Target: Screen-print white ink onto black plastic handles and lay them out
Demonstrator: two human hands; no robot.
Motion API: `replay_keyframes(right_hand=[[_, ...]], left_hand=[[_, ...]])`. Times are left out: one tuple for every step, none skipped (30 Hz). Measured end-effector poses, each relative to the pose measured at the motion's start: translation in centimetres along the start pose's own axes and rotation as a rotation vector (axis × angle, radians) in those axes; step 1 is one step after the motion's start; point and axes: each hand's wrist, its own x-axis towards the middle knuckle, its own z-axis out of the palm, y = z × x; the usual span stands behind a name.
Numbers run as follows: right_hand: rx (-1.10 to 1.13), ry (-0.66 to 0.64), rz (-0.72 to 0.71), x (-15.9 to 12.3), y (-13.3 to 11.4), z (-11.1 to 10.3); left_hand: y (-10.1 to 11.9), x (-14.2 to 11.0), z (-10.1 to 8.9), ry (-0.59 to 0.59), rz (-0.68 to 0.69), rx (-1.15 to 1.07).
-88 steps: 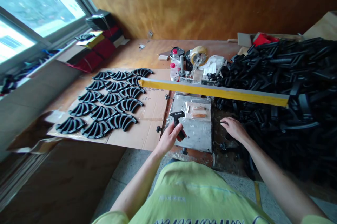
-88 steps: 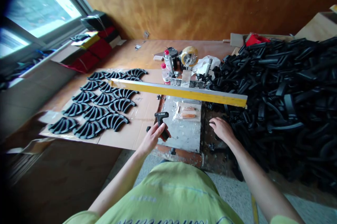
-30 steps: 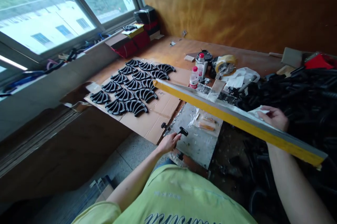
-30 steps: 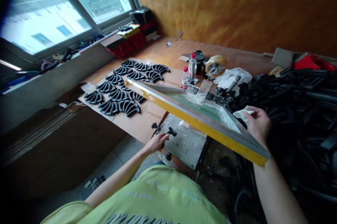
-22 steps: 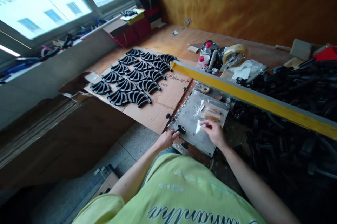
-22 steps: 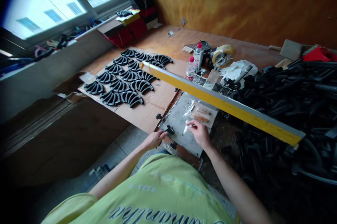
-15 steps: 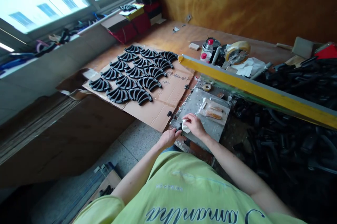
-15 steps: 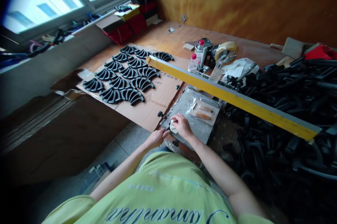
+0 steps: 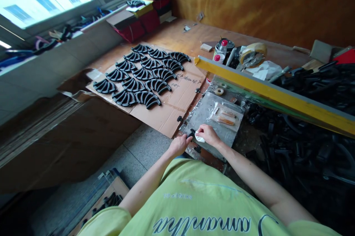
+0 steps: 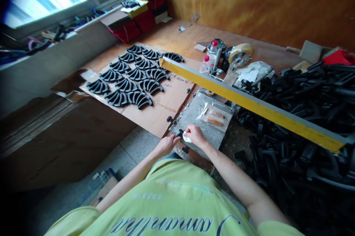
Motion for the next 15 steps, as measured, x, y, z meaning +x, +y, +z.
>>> replay_keyframes(right_hand=[[-0.007, -0.014, 0.020, -0.2, 0.2, -0.2], [-0.019, -0.031, 0.036, -0.5, 0.4, -0.5], [-0.035, -0.051, 0.044, -0.7, 0.5, -0.8], [-0.050, -0.068, 0.042, -1.0, 0.6, -1.1], [-0.058, -0.080, 0.034, -1.3, 0.8, -1.4], [-0.052, -0.084, 0.027, -1.7, 0.9, -1.8], [-0.023, -0.079, 0.028, -2.0, 1.0, -2.2], [0.032, -0.064, 0.037, -2.4, 1.1, -2.6], [0.111, -0.042, 0.052, -2.7, 1.1, -3.0], [0.211, -0.023, 0.070, -3.0, 1.2, -3.4], [0.328, -0.011, 0.096, -3.2, 1.2, -3.8], [0.456, -0.003, 0.129, -3.5, 1.1, -4.2], [0.590, 0.003, 0.169, -3.7, 0.9, -4.5], [0.721, 0.010, 0.213, -3.9, 0.6, -4.7], [0.841, 0.023, 0.250, -4.0, 0.3, -4.9]], left_hand=[[-0.1, 0.1, 0.0, -0.001, 0.000, 0.000], [-0.1, 0.1, 0.1, -0.003, 0.001, 0.001], [-0.2, 0.2, 0.1, -0.006, 0.003, 0.002], [-0.2, 0.3, 0.1, -0.009, 0.005, 0.004], [-0.3, 0.4, 0.1, -0.013, 0.008, 0.006], [-0.3, 0.4, 0.1, -0.017, 0.011, 0.009], [-0.3, 0.4, 0.0, -0.020, 0.015, 0.013], [-0.3, 0.4, 0.0, -0.020, 0.019, 0.016], [-0.3, 0.4, -0.1, -0.016, 0.023, 0.014], [-0.3, 0.3, -0.3, -0.008, 0.024, 0.005], [-0.3, 0.1, -0.4, -0.002, 0.022, -0.020], [-0.3, 0.0, -0.5, -0.003, 0.019, -0.067], [-0.3, -0.2, -0.6, -0.012, 0.015, -0.138], [-0.2, -0.4, -0.6, -0.030, 0.011, -0.230], [-0.1, -0.6, -0.6, -0.052, 0.003, -0.337]])
